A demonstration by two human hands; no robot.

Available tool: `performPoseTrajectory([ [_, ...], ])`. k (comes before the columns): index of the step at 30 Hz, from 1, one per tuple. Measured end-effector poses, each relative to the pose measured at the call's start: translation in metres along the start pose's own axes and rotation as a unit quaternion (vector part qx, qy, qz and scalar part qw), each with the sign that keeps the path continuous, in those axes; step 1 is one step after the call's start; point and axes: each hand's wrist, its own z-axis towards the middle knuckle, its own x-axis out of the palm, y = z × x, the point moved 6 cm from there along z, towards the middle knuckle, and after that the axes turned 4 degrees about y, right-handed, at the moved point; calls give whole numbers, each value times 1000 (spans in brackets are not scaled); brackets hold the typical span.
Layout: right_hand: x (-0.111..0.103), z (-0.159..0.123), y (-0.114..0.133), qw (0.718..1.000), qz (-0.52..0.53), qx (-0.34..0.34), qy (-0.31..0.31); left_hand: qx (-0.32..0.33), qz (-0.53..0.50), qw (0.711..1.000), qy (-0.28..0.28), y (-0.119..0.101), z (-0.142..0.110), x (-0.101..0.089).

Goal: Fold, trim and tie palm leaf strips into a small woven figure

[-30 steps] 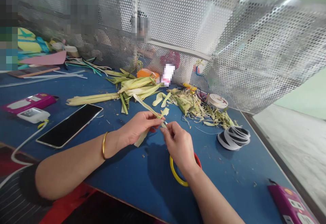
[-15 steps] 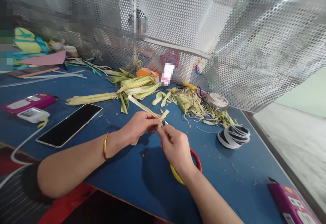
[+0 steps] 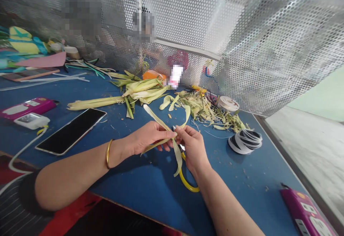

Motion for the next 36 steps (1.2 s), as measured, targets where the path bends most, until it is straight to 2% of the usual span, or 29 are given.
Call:
performPoseTrajectory([
  [8,-7,-3,4,996,-15,-75,-46,-7,10,1000,24,0,-1,5],
  [12,-9,0,10,996,-40,-73,-32,4,-49,999,-21,-7,-3,-4],
  [14,-10,1,14,994,-84,-71,-27,14,-83,996,-41,-11,-3,-10],
  [18,-5,-5,26,965,-234,-114,-41,25,-119,989,-88,-13,-2,-18],
  [21,3,-12,30,948,-280,-152,-21,26,-117,984,-129,-9,0,-23],
  [24,8,-13,30,946,-281,-159,27,28,-136,982,-129,-5,4,-23],
  [26,-1,-11,35,944,-275,-180,-20,22,-173,978,-111,-3,5,-22],
  [28,-11,-10,42,931,-282,-216,-81,11,-208,973,-94,-2,5,-21],
  [29,-12,-9,44,922,-296,-233,-87,8,-222,971,-84,-3,5,-20],
  [33,0,-10,48,878,-375,-297,-18,-3,-250,967,-42,-4,4,-15],
  [36,8,-17,50,832,-432,-347,-11,-20,-259,966,-6,-5,3,-10],
])
